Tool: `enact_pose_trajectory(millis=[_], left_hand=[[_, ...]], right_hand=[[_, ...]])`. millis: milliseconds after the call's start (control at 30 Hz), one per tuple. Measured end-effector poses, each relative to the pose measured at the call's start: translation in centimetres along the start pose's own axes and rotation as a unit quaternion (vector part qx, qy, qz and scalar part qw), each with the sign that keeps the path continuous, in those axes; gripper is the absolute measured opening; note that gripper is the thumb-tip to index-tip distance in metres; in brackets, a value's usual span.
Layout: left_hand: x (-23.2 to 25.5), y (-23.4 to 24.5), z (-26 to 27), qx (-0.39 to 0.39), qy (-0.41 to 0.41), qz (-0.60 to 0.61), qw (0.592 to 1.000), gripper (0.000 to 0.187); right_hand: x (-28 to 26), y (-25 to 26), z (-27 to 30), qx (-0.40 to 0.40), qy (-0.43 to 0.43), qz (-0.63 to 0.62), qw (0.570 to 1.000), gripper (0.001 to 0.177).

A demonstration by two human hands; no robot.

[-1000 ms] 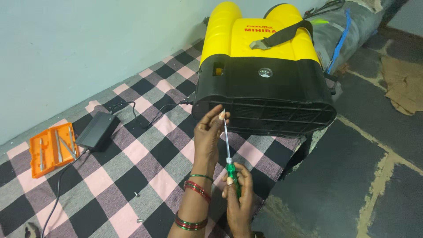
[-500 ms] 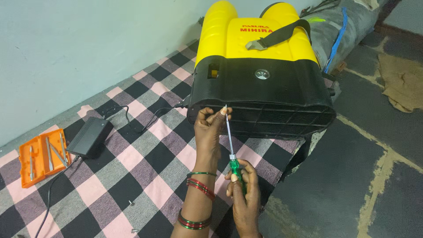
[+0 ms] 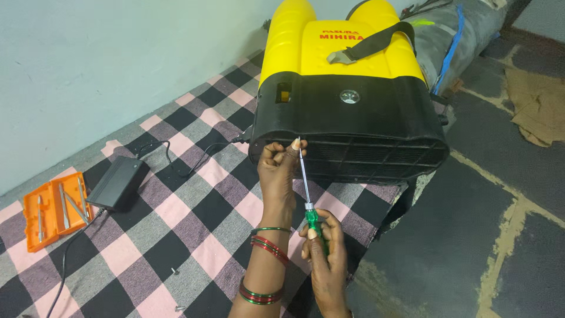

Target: The person uses a green-handled screwdriver to remove and then reinstall screws on the back panel of a yellow and black device. The person repeatedly tightens and loosens the same screws during the process.

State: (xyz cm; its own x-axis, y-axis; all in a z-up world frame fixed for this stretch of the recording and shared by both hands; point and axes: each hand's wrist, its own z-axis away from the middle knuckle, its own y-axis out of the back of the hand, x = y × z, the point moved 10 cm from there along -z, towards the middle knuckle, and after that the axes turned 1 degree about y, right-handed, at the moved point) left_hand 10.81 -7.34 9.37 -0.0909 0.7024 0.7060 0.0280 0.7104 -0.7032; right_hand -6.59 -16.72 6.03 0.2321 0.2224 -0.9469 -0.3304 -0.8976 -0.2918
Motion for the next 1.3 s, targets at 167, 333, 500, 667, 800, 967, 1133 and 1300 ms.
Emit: enact_pose_trajectory(millis=[167,333,500,667,800,967,1133,1300], left_hand=[[-0.1,0.3,0.2,0.021,0.014,-0.032,0.999,0.027],[0.3,-0.2,0.5,0.019,0.009,-0.024,0.999,0.03],[0.3,-0.1,0.5,0.027,0.011,-0.025,0.999,0.03],[0.1,-0.1,0.2,0.026,0.027,-0.01,0.999,0.025],[-0.2,0.2,0.1,0.026,0.041,-0.003,0.999,0.022],[-0.3,0.1,0.1,0.007,0.032,0.006,0.999,0.02],[-0.2,0.2,0.2,-0.006,0.031,0.02,0.999,0.021],[0.1,0.2,0.1,-0.024,0.043,0.029,0.998,0.022]], right_hand=[[0.8,0.3,0.0,0.019,-0.055,0.009,0.998,0.041],[-0.4,-0.1,0.0,0.005,-0.015,-0.021,1.0,0.041],[-0.5,-0.4,0.1,0.001,-0.028,-0.058,0.998,0.042],[-0.7,-0.6,0.1,0.002,-0.049,-0.079,0.996,0.041],[-0.5,-0.7,0.3,0.014,-0.091,-0.111,0.99,0.041],[-0.1,-1.2,1.1,0.04,-0.152,-0.183,0.971,0.04],[-0.4,-2.9,1.5,0.014,-0.17,-0.282,0.944,0.035],[0.7,-3.6,2.0,0.01,-0.205,-0.388,0.898,0.025]])
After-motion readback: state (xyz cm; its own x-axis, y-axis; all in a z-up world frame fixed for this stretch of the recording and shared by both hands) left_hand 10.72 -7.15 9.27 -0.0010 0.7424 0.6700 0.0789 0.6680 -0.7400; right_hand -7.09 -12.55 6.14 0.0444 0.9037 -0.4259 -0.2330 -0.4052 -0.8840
